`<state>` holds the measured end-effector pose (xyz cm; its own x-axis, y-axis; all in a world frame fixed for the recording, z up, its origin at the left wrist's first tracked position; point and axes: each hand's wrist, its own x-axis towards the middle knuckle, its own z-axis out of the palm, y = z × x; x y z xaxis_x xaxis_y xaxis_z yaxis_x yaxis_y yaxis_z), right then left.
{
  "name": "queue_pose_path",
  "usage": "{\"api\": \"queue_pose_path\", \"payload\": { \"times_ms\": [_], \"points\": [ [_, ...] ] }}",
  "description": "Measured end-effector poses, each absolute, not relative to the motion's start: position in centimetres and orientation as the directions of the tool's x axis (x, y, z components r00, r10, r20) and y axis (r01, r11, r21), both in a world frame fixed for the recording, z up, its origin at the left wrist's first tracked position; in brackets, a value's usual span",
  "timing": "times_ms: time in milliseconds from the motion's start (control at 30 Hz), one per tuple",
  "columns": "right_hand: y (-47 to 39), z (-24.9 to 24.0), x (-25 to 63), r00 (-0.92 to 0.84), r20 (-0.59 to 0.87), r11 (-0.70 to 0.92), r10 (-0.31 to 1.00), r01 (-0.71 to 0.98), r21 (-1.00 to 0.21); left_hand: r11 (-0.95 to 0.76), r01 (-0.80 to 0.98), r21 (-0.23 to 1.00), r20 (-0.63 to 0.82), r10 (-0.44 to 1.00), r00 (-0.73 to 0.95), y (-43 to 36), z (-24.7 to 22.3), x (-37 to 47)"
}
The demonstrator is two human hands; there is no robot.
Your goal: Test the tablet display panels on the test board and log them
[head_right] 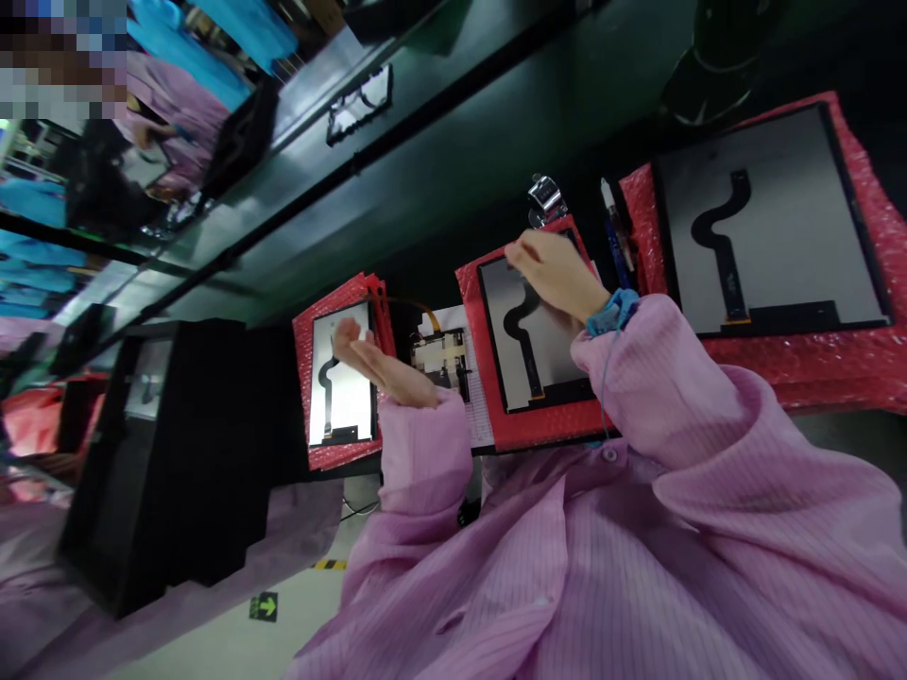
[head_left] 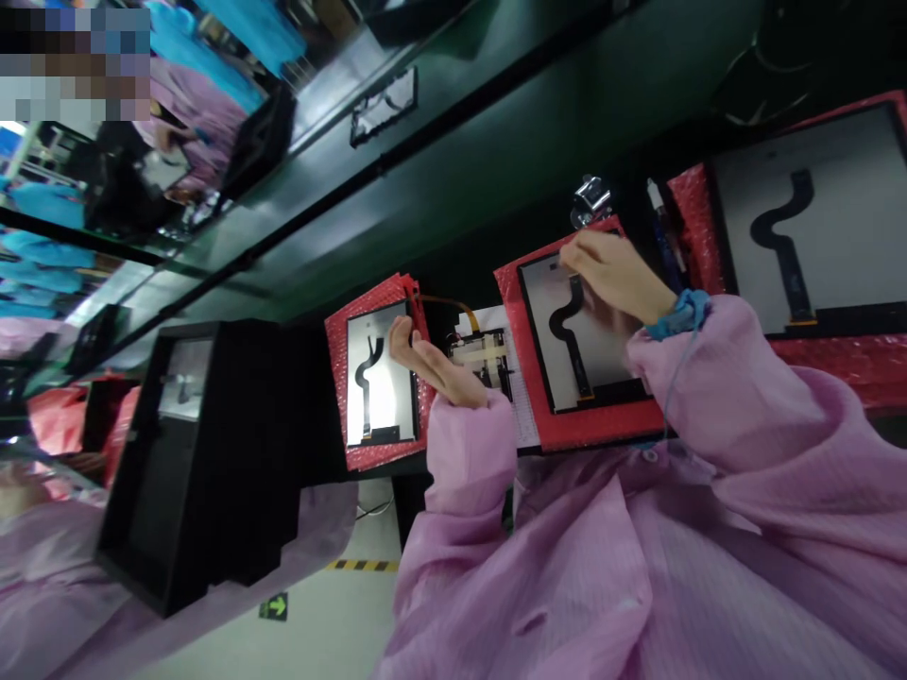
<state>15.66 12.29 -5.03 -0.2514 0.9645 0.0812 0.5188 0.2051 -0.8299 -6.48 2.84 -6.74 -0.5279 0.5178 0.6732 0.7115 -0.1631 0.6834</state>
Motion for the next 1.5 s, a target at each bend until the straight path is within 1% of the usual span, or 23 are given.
{"api": "queue_pose_path", "payload": {
  "times_ms": [33,67,100,133,167,200,233,300,400,600,767,867,1000,1067,1100,1167,1200,1300,1367,1500],
  "points": [
    [12.7,-5.2,16.1,-0.127,0.112,0.168,0.986,0.649,-0.742,-0.181,0.739,0.649,0.69,0.548,-0.472,1.6,-6.6,-5.5],
    [13.1,-5.3,16.4,-0.032,0.133,0.11,0.991,0.76,-0.641,-0.214,0.773,0.597,0.689,0.63,-0.358,0.2,-6.6,-4.5],
    [13.5,-5.6,16.6,0.04,0.144,0.046,0.989,0.833,-0.551,-0.249,0.799,0.548,0.651,0.727,-0.22,-1.2,-6.7,-3.5],
    [13.9,-5.8,16.8,0.083,0.146,-0.001,0.986,0.872,-0.49,-0.28,0.811,0.513,0.575,0.814,-0.082,-2.5,-7.0,-2.6],
    [14.3,-6.1,16.8,0.097,0.138,-0.023,0.986,0.889,-0.457,-0.314,0.813,0.49,0.483,0.874,0.047,-3.6,-7.4,-1.8],
    [14.7,-6.4,16.8,0.096,0.131,-0.027,0.987,0.895,-0.446,-0.341,0.809,0.478,0.398,0.905,0.147,-4.5,-7.8,-1.3],
    [15.1,-6.7,16.7,0.096,0.132,-0.027,0.987,0.894,-0.447,-0.36,0.805,0.473,0.333,0.918,0.215,-5.2,-8.4,-0.9],
    [15.7,-7.2,16.6,0.108,0.142,-0.03,0.984,0.884,-0.466,-0.368,0.803,0.469,0.275,0.925,0.263,-5.9,-9.3,-0.5],
    [16.3,-7.5,16.6,0.121,0.148,-0.034,0.981,0.871,-0.489,-0.324,0.817,0.476,0.273,0.938,0.213,-6.1,-10.1,-0.6],
    [16.4,-7.0,17.4,0.022,0.15,0.053,0.988,0.876,-0.479,-0.224,0.827,0.516,0.245,0.963,0.109,-6.1,-9.9,-0.6],
    [16.8,-7.2,17.3,0.093,0.108,-0.03,0.99,0.877,-0.48,-0.18,0.836,0.518,0.207,0.975,0.081,-6.1,-9.7,-0.5],
    [16.8,-7.3,17.2,0.094,0.101,-0.029,0.99,0.857,-0.515,-0.155,0.849,0.505,0.194,0.979,0.064,-5.9,-9.6,-0.6],
    [16.1,-6.2,18.2,0.071,0.147,0.031,0.987,0.801,-0.597,-0.119,0.858,0.5,0.174,0.984,0.035,-5.7,-9.4,-1.1],
    [15.3,-5.2,19.0,0.08,0.185,0.072,0.98,0.717,-0.693,-0.106,0.85,0.516,0.155,0.988,0.029,-5.4,-9.2,-1.4],
    [14.8,-4.6,19.3,0.097,0.215,0.103,0.972,0.647,-0.755,-0.106,0.844,0.525,0.147,0.989,0.032,-5.3,-9.1,-1.7],
    [13.9,-3.4,19.9,0.118,0.279,0.198,0.953,0.455,-0.868,-0.121,0.822,0.556,0.151,0.988,0.044,-4.7,-9.1,-2.2],
    [13.6,-2.9,20.0,0.122,0.306,0.247,0.944,0.353,-0.902,-0.129,0.796,0.591,0.165,0.986,0.037,-4.3,-9.1,-2.5],
    [13.0,-1.8,20.0,0.126,0.331,0.315,0.935,0.13,-0.94,-0.107,0.623,0.775,0.192,0.979,-0.071,-3.1,-9.1,-3.3],
    [13.1,-1.7,19.8,0.167,0.306,0.3,0.937,0.06,-0.952,-0.046,0.492,0.87,0.131,0.981,-0.141,-2.6,-9.1,-3.7],
    [13.7,-2.6,18.8,0.239,0.266,0.297,0.934,-0.105,-0.949,0.091,0.366,0.926,-0.033,0.986,-0.161,-3.4,-8.2,-4.3]
  ]
}}
